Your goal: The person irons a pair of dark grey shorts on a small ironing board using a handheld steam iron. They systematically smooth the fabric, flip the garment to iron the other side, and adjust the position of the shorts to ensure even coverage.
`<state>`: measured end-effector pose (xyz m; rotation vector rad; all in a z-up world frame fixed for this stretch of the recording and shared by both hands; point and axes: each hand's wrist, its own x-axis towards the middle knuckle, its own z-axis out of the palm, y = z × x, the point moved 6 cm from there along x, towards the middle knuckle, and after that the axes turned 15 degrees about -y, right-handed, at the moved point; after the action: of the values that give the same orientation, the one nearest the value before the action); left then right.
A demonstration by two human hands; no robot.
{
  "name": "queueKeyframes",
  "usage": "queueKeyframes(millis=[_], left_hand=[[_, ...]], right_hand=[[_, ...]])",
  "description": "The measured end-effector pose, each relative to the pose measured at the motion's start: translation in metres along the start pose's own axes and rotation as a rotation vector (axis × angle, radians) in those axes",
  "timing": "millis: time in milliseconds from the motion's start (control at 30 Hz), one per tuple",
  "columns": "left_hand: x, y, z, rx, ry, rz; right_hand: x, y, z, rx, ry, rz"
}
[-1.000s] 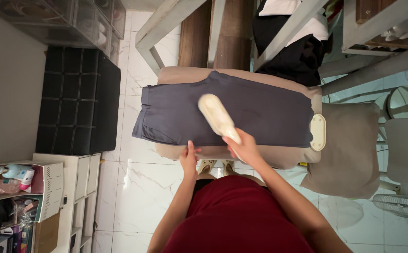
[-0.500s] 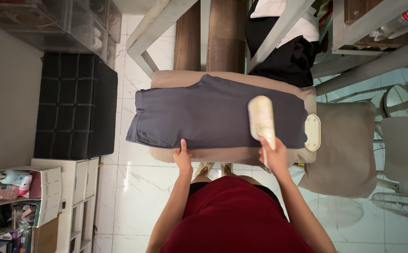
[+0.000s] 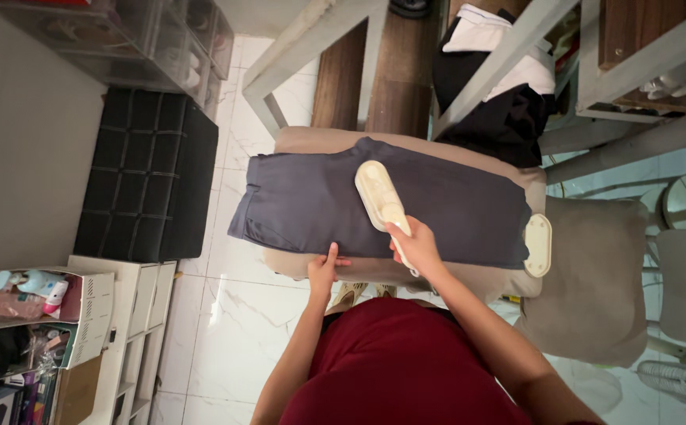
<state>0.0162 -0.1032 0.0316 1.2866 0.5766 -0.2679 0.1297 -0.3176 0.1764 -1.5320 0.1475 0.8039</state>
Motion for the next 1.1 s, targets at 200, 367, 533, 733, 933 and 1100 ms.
queueKeyframes(millis=[200,367,533,733,933,1100], left_hand=[[0.003,-0.003,-0.002,-0.017,0.040,-0.036],[0.005,-0.005,-0.003,0.059,0.054,0.015],[0.007,-0.009,-0.003,0.136,0.064,0.048],[0.005,-0.010,0.000,0.090,0.062,0.088],[-0.003,-0.009,0.003,0.143,0.074,0.098],[-0.004,-0.006,0.000,0.303,0.096,0.164]], right_hand=[[0.069,-0.043,0.009,-0.047,0.015,-0.100],[0.079,-0.046,0.003,0.009,-0.060,-0.110],[0.010,-0.001,0.013,-0.083,-0.138,0.010],[0.042,-0.026,0.029,-0.168,-0.173,-0.046],[0.092,-0.053,0.039,-0.056,-0.183,-0.008],[0.032,-0.020,0.027,-0.167,-0.167,-0.022]])
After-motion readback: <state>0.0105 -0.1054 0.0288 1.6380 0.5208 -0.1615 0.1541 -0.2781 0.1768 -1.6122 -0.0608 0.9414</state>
